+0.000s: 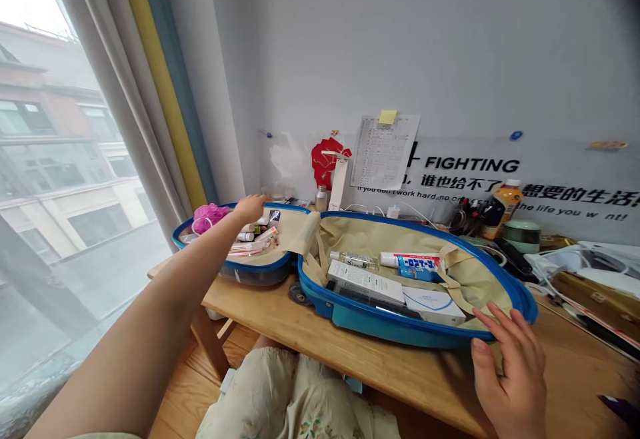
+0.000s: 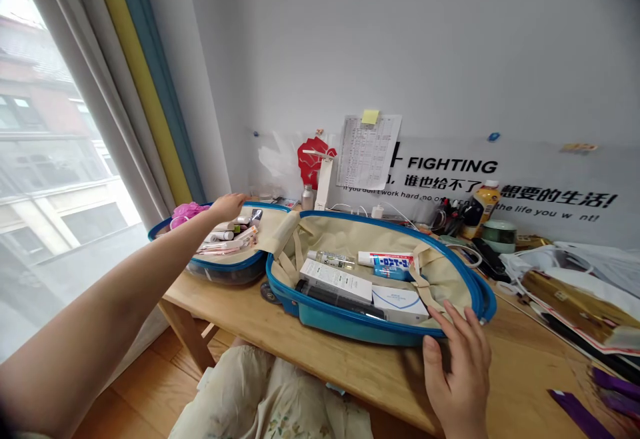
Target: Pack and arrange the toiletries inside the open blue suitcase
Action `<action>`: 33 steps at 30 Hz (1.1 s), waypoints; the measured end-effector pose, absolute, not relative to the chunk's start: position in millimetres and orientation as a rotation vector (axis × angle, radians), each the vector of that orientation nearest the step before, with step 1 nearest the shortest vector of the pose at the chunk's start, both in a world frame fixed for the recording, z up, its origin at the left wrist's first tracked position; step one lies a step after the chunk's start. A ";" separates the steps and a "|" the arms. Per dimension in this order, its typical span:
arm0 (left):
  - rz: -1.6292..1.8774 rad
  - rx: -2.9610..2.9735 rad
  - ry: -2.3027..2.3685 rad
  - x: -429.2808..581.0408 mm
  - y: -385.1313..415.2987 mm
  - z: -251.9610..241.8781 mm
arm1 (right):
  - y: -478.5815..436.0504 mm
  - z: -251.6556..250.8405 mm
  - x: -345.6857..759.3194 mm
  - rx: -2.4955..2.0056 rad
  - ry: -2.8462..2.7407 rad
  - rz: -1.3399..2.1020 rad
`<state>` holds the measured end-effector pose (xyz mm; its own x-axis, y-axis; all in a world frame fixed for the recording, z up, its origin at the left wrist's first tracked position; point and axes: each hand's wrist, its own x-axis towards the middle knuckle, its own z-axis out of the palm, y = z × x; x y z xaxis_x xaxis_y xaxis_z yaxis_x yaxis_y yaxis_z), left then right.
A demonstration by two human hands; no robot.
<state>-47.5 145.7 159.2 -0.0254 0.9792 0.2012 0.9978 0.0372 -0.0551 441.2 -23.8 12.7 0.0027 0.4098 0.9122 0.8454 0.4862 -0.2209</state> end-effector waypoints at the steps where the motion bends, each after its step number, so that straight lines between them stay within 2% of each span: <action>1: -0.088 -2.037 -2.143 -60.0 143.3 154.6 | -23.5 12.4 441.7 -1.105 -1.615 -0.489; 7: 0.208 -2.105 -2.117 -80.0 154.5 137.2 | -23.2 12.5 442.6 -1.109 -1.612 -0.500; 13: 0.351 -2.130 -2.074 -67.4 170.1 134.7 | -24.9 14.4 442.0 -1.132 -1.620 -0.513; 18: 0.257 -2.088 -2.018 -62.4 154.2 135.3 | -25.0 14.4 442.5 -1.119 -1.635 -0.527; 23: 0.057 -2.045 -1.914 -42.2 147.5 169.6 | -24.9 12.9 442.5 -1.142 -1.620 -0.496; 28: -0.155 -2.229 -1.501 27.6 143.4 209.5 | -24.0 12.6 441.2 -1.144 -1.586 -0.479; 33: -0.099 -2.559 -1.227 123.5 133.2 209.9 | -24.3 13.6 440.1 -1.150 -1.585 -0.463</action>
